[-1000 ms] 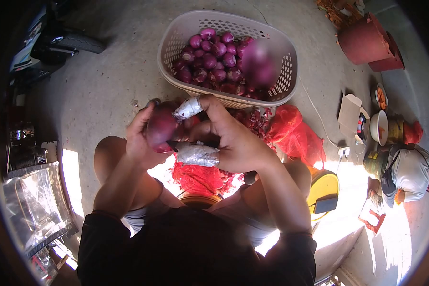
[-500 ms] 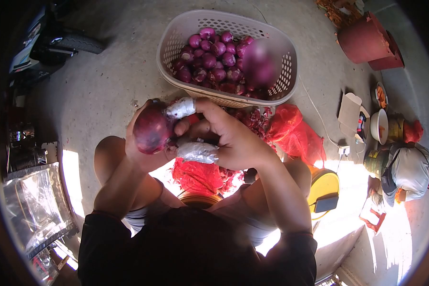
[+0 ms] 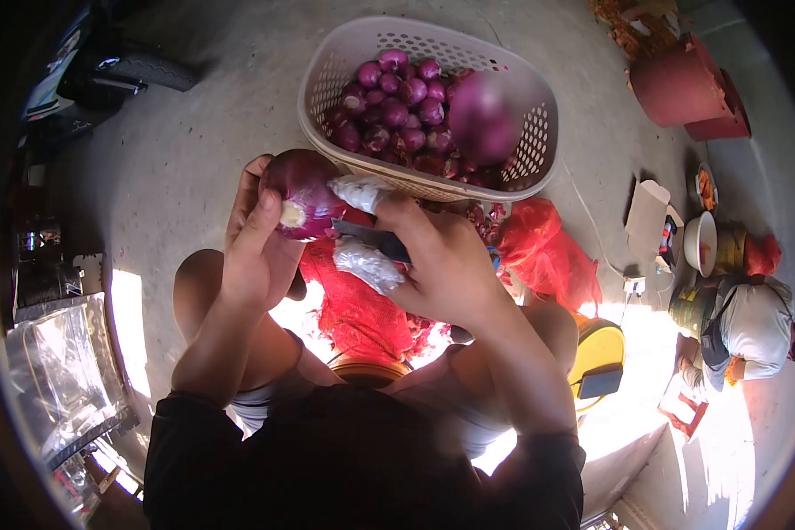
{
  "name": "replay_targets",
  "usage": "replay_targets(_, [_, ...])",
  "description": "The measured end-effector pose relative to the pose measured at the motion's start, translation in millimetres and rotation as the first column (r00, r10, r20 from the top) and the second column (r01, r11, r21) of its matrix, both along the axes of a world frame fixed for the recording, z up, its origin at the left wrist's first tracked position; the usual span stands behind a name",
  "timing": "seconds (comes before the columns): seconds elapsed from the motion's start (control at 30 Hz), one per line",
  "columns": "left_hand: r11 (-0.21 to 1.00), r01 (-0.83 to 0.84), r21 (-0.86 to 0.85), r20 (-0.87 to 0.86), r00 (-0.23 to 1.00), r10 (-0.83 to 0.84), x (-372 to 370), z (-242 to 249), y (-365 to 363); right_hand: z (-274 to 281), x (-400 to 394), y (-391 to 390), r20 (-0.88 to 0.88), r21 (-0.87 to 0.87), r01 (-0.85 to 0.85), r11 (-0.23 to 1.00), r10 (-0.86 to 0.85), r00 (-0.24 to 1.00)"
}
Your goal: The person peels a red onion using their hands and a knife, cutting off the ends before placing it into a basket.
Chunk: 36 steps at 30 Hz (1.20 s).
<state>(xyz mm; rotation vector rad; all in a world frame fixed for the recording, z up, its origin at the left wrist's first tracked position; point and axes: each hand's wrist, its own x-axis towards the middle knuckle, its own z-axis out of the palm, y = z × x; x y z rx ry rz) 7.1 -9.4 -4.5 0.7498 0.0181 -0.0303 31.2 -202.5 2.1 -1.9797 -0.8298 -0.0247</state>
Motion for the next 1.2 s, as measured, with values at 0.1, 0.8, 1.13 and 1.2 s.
replay_targets(0.1, [1.000,-0.003,-0.023,-0.030,1.000,0.002,0,0,-1,2,1,1,0.080,-0.052,0.021,0.998,-0.017,0.997])
replay_targets(0.8, [0.998,-0.001,0.061,0.036,0.999,-0.001,-3,-4,-10,0,1,6,0.018,0.029,0.051,0.998,-0.052,0.998])
replay_targets(1.13, [1.000,-0.001,0.015,0.023,1.000,0.001,-3,-3,-12,-6,5,12,0.067,0.161,0.046,0.986,-0.057,0.996])
replay_targets(1.2, [1.000,0.004,0.017,0.026,1.000,-0.004,-3,-3,-12,-11,5,12,0.088,0.175,0.042,0.984,-0.058,0.994])
